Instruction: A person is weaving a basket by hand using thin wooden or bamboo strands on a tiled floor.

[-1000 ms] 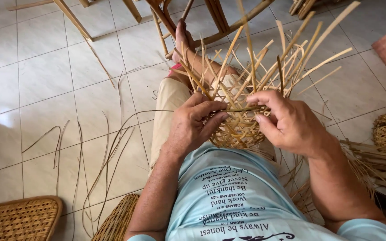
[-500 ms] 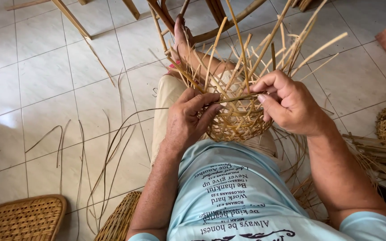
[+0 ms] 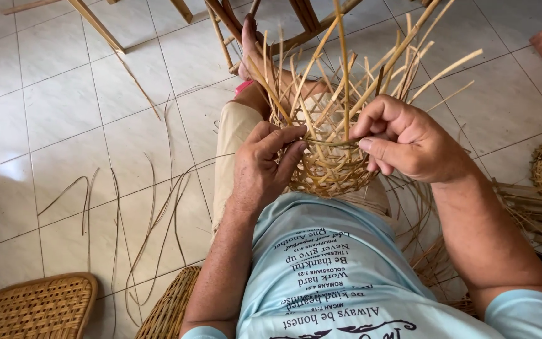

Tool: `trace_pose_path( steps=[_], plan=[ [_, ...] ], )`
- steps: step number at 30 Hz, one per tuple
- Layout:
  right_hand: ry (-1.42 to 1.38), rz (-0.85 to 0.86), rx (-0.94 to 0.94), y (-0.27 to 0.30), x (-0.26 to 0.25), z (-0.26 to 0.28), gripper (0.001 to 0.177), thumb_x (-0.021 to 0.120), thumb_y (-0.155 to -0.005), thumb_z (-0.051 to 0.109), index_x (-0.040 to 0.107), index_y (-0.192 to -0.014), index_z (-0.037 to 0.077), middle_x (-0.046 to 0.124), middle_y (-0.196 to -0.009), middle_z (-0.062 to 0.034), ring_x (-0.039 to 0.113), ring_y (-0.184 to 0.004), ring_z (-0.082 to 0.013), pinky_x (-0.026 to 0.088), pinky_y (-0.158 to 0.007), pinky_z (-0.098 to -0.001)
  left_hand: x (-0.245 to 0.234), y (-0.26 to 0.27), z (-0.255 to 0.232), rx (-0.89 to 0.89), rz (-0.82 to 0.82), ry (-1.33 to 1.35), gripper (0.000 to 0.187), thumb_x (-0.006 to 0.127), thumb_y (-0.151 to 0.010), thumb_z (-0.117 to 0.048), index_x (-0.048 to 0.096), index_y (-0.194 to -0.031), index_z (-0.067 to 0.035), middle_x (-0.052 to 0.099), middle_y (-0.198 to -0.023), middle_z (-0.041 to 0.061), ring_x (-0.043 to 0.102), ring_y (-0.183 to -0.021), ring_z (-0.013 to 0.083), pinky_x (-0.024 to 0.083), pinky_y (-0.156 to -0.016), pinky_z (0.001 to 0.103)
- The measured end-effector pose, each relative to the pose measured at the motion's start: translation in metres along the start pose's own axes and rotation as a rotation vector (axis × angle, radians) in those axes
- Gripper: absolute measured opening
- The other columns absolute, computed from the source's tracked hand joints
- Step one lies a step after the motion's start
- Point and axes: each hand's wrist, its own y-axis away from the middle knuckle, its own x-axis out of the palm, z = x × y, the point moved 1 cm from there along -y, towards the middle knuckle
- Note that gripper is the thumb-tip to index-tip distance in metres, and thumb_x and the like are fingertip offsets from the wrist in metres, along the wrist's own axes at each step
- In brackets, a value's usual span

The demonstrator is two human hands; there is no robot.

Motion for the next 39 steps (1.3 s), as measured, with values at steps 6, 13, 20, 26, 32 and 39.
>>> trace_pose_path(
  steps=[6,13,20,26,32,39],
  plan=[
    [0.146,-0.041,-0.030,-0.006,0.002,-0.007,0.018,0.064,-0.090,-0.015,0.063,-0.104,-0.005,0.062,-0.071,-0.0112,0.066,-0.050,-0.0108,0.059,-0.045,-0.0252,0.003,0.003,-0.007,0.212,-0.029,-0.182,0.028,0.076,-0.096,-0.020,0.073,-0.124,-0.022,0.063,-0.102,0.006,0.070,-0.083,0.0256,0.062,-0.075,0.042],
    [0.271,-0.006,-0.061,-0.012,0.006,-0.001,0.014,0.065,-0.091,-0.013,0.064,-0.100,-0.002,0.064,-0.068,-0.0129,0.062,-0.045,-0.0098,0.052,-0.039,-0.0246,0.001,-0.003,-0.020,0.233,0.083,-0.140,0.029,0.078,-0.094,-0.029,0.076,-0.123,-0.022,0.058,-0.098,0.004,0.066,-0.080,0.0248,0.062,-0.071,0.040],
    [0.277,0.010,-0.072,-0.012,0.003,-0.003,0.015,0.059,-0.093,-0.012,0.063,-0.100,0.000,0.070,-0.071,-0.0151,0.062,-0.043,-0.0115,0.054,-0.039,-0.0232,0.006,-0.004,-0.014,0.249,0.099,-0.134,0.028,0.077,-0.096,-0.030,0.075,-0.124,-0.023,0.057,-0.099,0.004,0.069,-0.079,0.0268,0.063,-0.068,0.043],
    [0.320,-0.008,-0.137,-0.009,0.005,-0.007,0.018,0.056,-0.093,-0.014,0.065,-0.099,0.001,0.071,-0.074,-0.0160,0.055,-0.047,-0.0070,0.042,-0.037,-0.0223,0.010,-0.003,-0.014,0.254,0.101,-0.098,0.027,0.076,-0.097,-0.031,0.075,-0.123,-0.024,0.054,-0.098,0.004,0.067,-0.076,0.0261,0.063,-0.066,0.042],
    [0.312,0.082,-0.120,0.001,-0.012,-0.008,0.016,0.066,-0.090,-0.008,0.067,-0.101,0.002,0.075,-0.080,-0.0181,0.055,-0.051,-0.0085,0.047,-0.041,-0.0266,0.001,-0.002,-0.017,0.271,0.050,-0.144,0.050,0.080,-0.094,-0.039,0.066,-0.140,-0.022,0.056,-0.106,0.007,0.068,-0.080,0.0286,0.063,-0.073,0.048],
    [0.297,-0.057,-0.055,0.010,-0.033,-0.002,0.020,0.071,-0.095,-0.001,0.055,-0.099,0.011,0.059,-0.085,-0.0008,0.053,-0.069,-0.0086,0.048,-0.057,-0.0192,-0.036,0.003,0.000,0.202,-0.117,-0.167,0.046,0.076,-0.106,-0.012,0.054,-0.145,-0.016,0.061,-0.127,0.012,0.067,-0.099,0.0189,0.066,-0.077,0.028]
  ],
)
